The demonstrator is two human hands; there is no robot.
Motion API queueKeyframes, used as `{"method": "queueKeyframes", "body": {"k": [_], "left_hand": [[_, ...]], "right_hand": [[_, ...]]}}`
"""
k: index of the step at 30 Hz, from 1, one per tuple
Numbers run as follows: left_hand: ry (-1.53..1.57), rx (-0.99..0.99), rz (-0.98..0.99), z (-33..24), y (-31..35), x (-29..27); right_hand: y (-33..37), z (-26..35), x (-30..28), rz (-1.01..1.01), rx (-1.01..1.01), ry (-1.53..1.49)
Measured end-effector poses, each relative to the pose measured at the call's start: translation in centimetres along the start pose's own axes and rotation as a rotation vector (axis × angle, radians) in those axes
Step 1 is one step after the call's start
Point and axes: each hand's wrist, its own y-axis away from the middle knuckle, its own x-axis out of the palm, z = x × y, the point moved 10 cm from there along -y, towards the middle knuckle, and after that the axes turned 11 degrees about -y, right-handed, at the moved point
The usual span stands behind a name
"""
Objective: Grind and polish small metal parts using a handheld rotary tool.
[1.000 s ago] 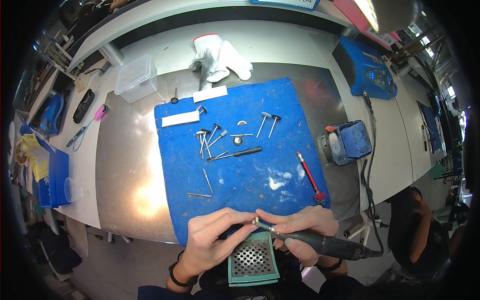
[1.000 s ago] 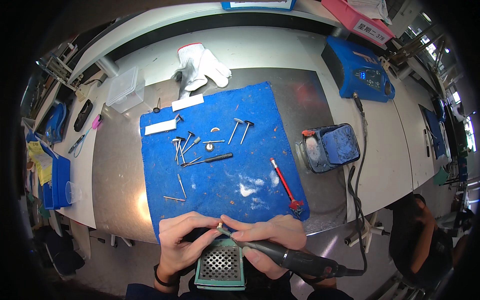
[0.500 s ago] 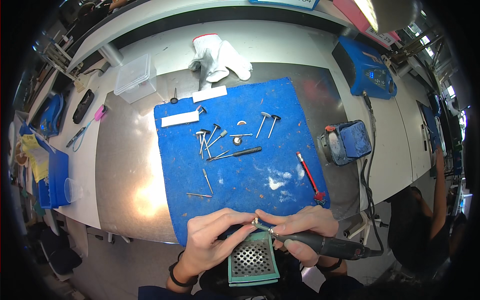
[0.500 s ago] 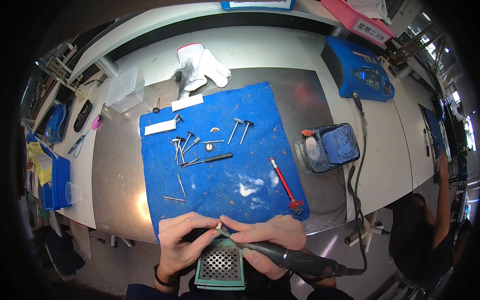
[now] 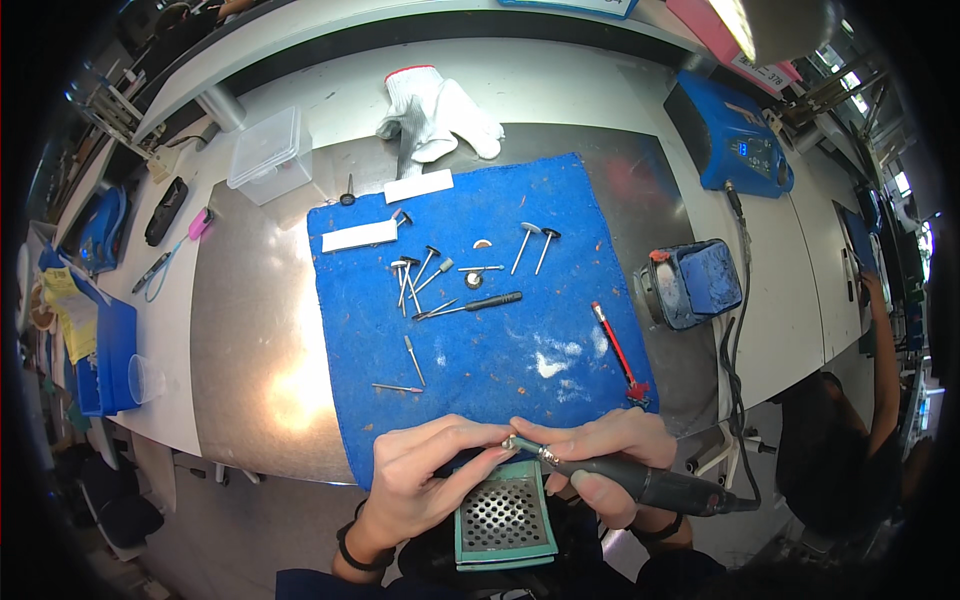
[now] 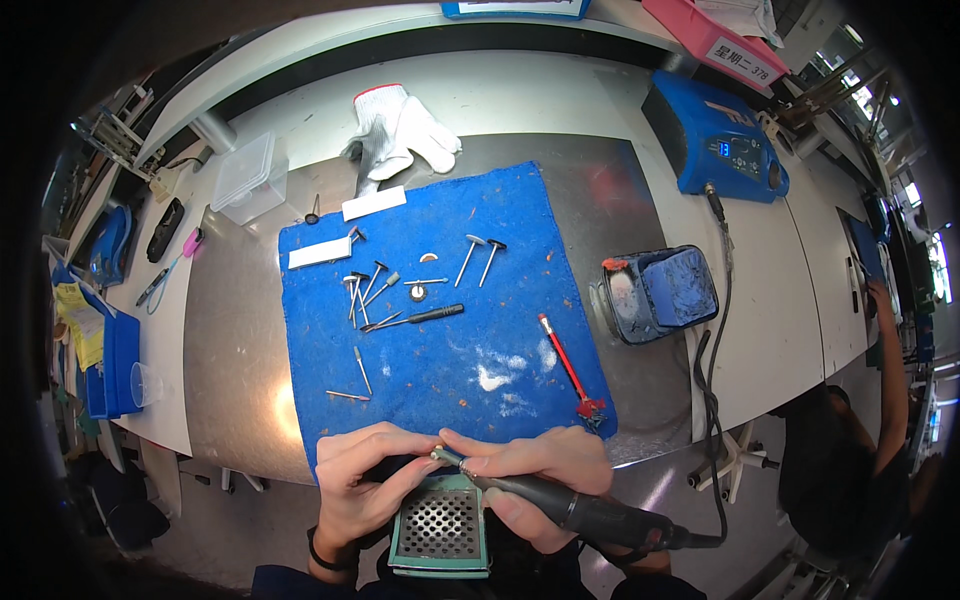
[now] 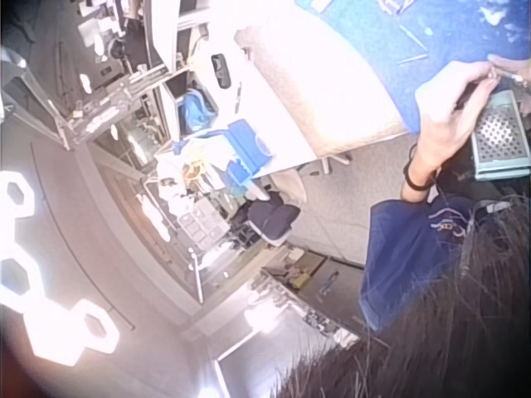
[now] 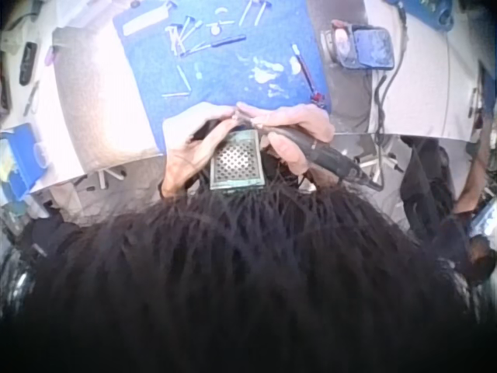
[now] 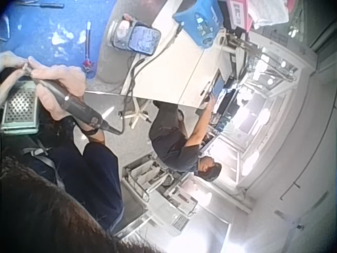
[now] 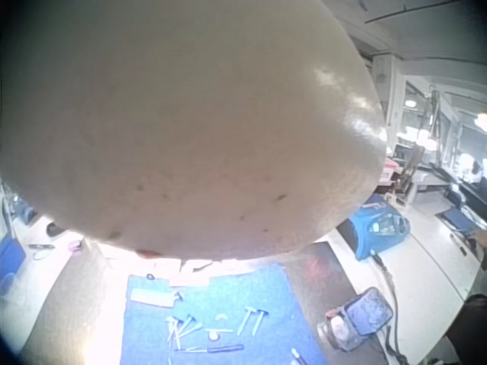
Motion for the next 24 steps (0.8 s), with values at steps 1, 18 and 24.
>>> {"method": "queueKeyframes", "body": {"k": [1, 18, 24], "left_hand": [[0.002, 0.006, -0.003, -0.05, -0.01, -0.04], [0.009, -0.023, -0.015, -0.16, -0.18, -0.21], [0.008, -0.025, -0.019, -0.18, -0.12, -0.24]], "right_hand": [[0.07, 0.04, -0.16, 0.001, 0.001, 0.0], [0.11, 0.16, 0.21, 0.117, 0.019, 0.138], [0.17, 0.08, 0.19, 0.129, 0.009, 0.134]]}}
